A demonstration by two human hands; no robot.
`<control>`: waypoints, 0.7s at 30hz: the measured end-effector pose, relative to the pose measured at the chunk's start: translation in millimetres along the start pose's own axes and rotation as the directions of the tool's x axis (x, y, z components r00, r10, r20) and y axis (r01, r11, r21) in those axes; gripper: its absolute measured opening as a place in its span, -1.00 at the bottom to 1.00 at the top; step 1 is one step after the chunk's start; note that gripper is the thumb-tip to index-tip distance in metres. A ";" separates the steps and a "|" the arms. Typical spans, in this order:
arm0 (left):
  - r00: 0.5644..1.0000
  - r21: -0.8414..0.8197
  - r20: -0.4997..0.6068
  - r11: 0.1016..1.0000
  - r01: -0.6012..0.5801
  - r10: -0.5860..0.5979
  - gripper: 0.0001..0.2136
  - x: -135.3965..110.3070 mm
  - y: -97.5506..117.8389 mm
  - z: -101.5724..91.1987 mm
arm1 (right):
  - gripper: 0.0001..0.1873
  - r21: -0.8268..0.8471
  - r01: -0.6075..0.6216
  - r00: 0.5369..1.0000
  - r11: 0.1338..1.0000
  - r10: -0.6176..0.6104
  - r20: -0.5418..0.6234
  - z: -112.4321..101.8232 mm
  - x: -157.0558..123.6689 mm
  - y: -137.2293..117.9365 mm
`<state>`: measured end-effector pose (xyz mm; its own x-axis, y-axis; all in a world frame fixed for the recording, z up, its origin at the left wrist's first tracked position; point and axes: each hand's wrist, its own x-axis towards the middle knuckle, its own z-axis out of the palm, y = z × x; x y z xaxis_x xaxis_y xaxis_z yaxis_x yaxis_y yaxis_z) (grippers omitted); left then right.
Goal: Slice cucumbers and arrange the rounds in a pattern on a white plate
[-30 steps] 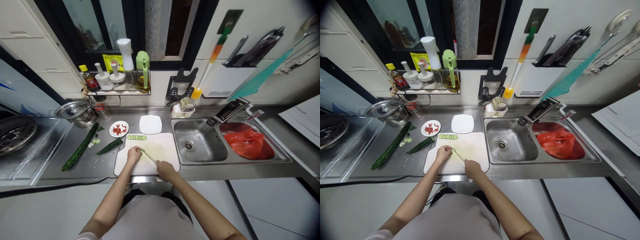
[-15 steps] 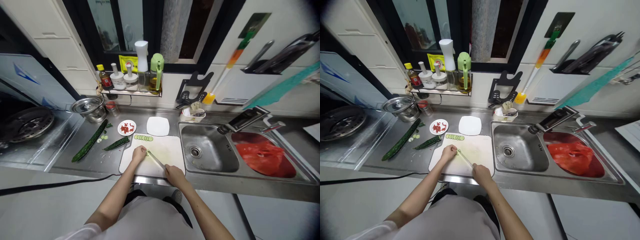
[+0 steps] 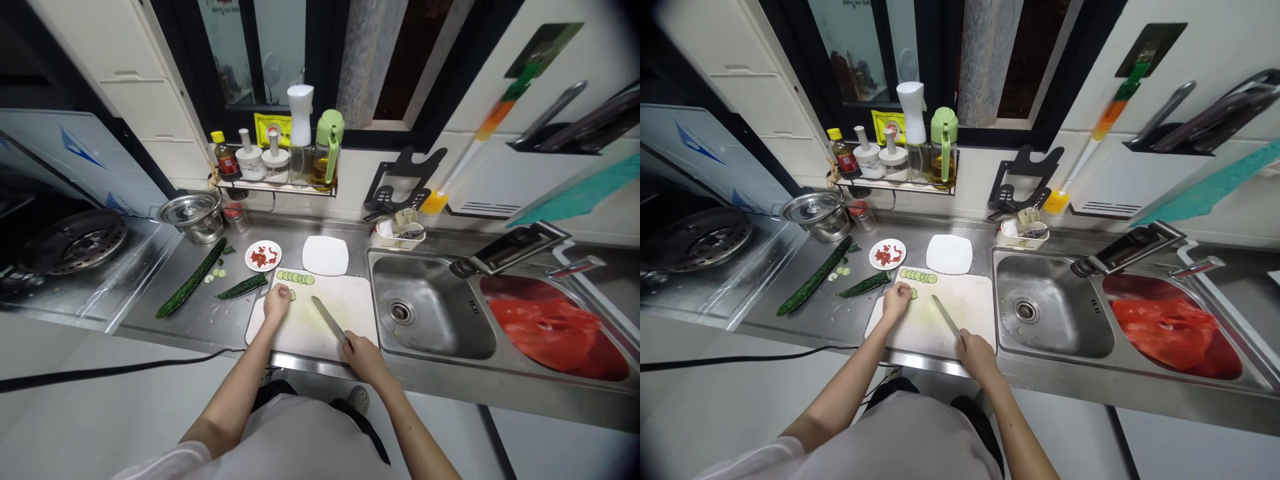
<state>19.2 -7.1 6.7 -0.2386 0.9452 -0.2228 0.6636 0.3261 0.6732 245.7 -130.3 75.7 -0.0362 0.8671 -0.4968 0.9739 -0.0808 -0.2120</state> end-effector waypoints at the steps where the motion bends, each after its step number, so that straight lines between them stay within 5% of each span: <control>1: 0.999 0.003 -0.047 1.000 0.022 -0.022 -0.83 3.6 -1.4 -3.2 | -0.72 0.003 0.000 1.000 1.000 0.000 0.001 0.0 0.1 0.5; 10: 0.981 0.111 -0.157 0.984 0.136 -0.118 -0.80 16.8 -5.6 -12.1 | -0.73 -0.005 0.001 1.000 1.000 -0.001 0.006 0.8 1.0 2.2; 21: 0.987 0.340 -0.163 0.939 0.054 0.002 -0.77 14.2 -10.2 -9.2 | -0.72 0.003 -0.019 1.000 1.000 0.019 0.021 1.8 1.1 3.3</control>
<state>2.5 2.9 3.2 -0.3495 0.9311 -0.1039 0.8513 0.3620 0.3797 248.5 -130.5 72.9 -0.0225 0.8551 -0.5180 0.9736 -0.0989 -0.2055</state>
